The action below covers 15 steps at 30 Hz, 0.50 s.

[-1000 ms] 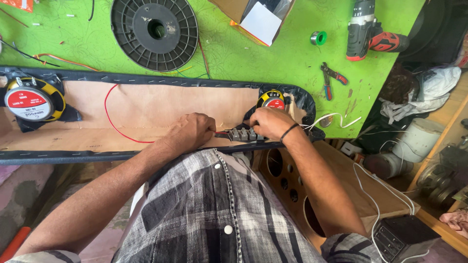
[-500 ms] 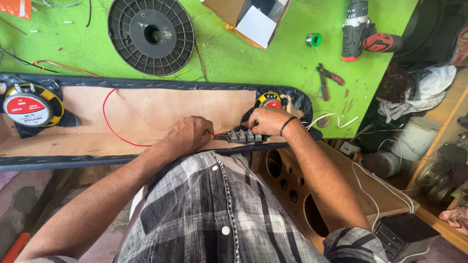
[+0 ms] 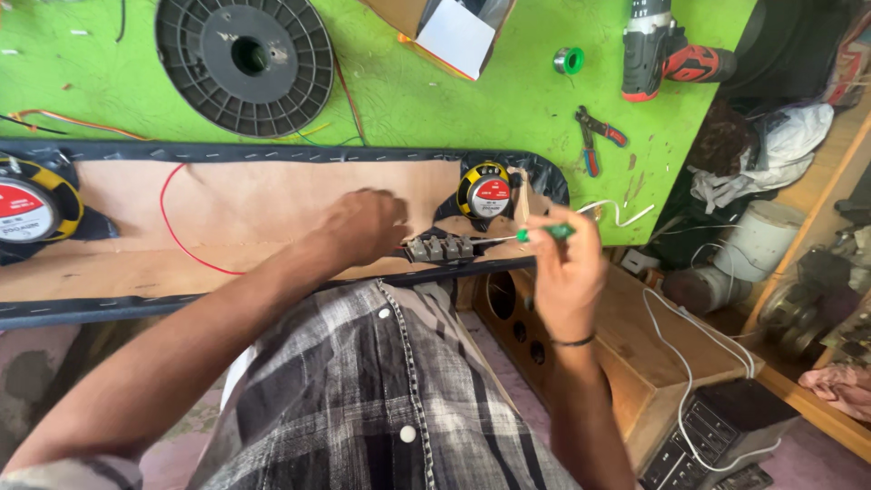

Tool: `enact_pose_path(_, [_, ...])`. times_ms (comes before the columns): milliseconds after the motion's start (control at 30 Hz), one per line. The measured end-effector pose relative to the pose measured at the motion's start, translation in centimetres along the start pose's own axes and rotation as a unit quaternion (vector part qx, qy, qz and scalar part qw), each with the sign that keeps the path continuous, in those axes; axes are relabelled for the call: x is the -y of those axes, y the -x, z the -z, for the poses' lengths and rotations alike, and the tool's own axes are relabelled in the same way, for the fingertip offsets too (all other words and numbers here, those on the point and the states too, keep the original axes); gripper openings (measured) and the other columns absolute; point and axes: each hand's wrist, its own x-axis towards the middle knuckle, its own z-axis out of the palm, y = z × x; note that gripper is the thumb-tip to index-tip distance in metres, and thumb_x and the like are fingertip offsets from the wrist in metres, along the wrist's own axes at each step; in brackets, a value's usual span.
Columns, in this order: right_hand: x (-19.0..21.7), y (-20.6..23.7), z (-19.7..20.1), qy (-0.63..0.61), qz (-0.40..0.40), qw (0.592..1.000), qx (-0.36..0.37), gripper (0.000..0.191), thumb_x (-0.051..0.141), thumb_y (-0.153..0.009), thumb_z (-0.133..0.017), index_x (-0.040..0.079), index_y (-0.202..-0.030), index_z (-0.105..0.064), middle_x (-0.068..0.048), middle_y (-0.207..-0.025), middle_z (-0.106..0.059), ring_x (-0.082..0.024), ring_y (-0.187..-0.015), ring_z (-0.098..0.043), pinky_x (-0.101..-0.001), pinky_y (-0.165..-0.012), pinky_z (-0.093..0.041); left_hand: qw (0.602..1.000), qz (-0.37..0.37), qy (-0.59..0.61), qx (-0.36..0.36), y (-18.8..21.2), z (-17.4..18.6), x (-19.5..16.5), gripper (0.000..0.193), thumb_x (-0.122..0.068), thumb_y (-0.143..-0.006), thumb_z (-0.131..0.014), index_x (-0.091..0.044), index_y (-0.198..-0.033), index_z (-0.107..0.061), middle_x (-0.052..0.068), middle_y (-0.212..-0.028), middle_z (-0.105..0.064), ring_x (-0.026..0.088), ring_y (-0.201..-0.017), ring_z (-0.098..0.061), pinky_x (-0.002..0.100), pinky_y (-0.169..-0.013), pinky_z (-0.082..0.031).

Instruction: The person uses a screwdriver to connect red and white wires to a terminal block mounted on a wooden frame. They repeatedly tighten and loosen screws while adjusting wire placement.

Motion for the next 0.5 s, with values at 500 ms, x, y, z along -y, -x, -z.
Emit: enact_pose_path(500, [-4.3,7.5,-4.6,0.127,0.098,0.984,-0.081,0.032,0.012,-0.090,-0.084,-0.001,-0.112,-0.064,-0.015,-0.111,-0.077,-0.020,-0.094,-0.076,-0.0292,-0.081,-0.060,0.967,-0.066,0.220,0.114,-7.5,-6.0,-0.4,0.027,-0.019,-0.087,-0.060,-0.009,-0.105,-0.077,0.015,-0.106,-0.076,0.029,-0.099,-0.073,0.041,-0.090,-0.056])
